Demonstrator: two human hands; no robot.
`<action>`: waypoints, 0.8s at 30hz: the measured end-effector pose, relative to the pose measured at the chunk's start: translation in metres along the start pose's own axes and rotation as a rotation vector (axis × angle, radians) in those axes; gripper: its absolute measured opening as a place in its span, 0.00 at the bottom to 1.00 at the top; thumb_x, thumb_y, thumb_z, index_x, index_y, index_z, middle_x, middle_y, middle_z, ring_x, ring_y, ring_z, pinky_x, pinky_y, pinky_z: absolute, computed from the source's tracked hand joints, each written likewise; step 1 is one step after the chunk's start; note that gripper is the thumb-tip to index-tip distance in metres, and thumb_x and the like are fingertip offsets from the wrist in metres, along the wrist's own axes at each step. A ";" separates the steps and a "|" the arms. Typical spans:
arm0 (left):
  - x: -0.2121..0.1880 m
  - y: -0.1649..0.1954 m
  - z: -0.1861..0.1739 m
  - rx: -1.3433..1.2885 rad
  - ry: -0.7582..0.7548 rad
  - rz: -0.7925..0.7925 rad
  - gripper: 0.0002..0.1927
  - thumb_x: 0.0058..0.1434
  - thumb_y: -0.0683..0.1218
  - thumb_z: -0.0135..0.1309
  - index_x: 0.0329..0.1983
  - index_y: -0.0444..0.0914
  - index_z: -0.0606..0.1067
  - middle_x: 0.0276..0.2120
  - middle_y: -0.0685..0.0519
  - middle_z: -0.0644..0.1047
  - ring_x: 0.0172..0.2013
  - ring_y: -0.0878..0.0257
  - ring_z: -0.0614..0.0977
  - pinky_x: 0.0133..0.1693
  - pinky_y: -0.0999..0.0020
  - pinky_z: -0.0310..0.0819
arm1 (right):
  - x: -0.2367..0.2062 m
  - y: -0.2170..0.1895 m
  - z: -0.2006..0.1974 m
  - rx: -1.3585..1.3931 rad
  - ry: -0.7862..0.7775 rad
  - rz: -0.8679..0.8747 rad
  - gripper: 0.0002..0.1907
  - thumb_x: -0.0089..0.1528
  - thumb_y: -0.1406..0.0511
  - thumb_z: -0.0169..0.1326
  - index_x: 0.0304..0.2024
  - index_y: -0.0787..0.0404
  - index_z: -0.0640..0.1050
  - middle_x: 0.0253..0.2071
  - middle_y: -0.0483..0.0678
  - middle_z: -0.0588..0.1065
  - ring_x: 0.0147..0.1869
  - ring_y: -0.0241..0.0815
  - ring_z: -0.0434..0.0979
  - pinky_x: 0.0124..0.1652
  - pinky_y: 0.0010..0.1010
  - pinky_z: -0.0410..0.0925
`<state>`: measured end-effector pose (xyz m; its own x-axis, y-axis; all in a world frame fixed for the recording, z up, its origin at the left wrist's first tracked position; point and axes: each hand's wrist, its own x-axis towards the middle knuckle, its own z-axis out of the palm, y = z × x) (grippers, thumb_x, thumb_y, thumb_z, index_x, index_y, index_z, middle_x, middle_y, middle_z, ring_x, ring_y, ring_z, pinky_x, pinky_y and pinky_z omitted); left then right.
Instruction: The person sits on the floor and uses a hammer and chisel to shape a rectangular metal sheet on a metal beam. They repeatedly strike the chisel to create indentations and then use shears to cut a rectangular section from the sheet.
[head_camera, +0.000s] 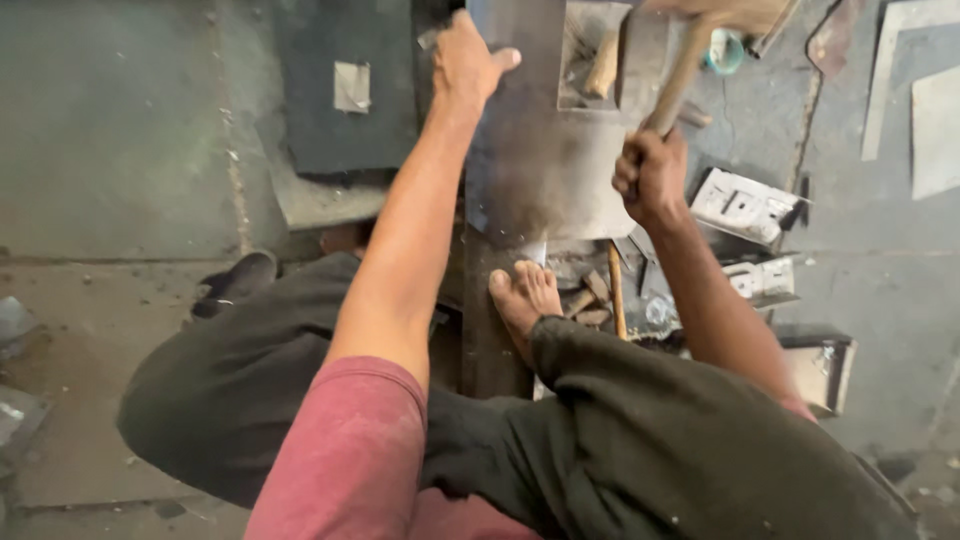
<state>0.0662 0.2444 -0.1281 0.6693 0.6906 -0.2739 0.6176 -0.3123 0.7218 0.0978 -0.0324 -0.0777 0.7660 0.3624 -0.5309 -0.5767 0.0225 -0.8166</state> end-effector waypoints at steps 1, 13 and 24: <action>0.000 0.001 0.000 -0.006 -0.001 -0.016 0.41 0.45 0.56 0.76 0.53 0.30 0.69 0.46 0.34 0.79 0.48 0.40 0.82 0.50 0.54 0.77 | 0.000 0.000 0.003 0.197 0.011 -0.058 0.10 0.65 0.72 0.51 0.41 0.62 0.62 0.25 0.46 0.63 0.19 0.36 0.60 0.19 0.31 0.55; -0.005 0.005 -0.006 -0.021 0.011 0.009 0.42 0.44 0.55 0.76 0.54 0.29 0.68 0.46 0.33 0.79 0.48 0.40 0.82 0.49 0.54 0.77 | -0.030 0.023 -0.004 -0.372 -0.059 0.249 0.10 0.62 0.69 0.50 0.40 0.58 0.61 0.18 0.46 0.61 0.15 0.36 0.60 0.14 0.31 0.53; -0.011 0.004 -0.009 0.143 0.027 0.048 0.38 0.48 0.60 0.72 0.51 0.32 0.69 0.39 0.39 0.81 0.44 0.42 0.83 0.48 0.50 0.75 | -0.058 0.033 -0.034 -0.241 0.101 0.141 0.09 0.63 0.70 0.51 0.40 0.62 0.63 0.22 0.44 0.64 0.17 0.34 0.63 0.16 0.29 0.59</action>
<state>0.0571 0.2414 -0.1165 0.6893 0.6895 -0.2223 0.6389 -0.4339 0.6353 0.0443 -0.0842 -0.0813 0.7148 0.2511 -0.6527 -0.6044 -0.2476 -0.7572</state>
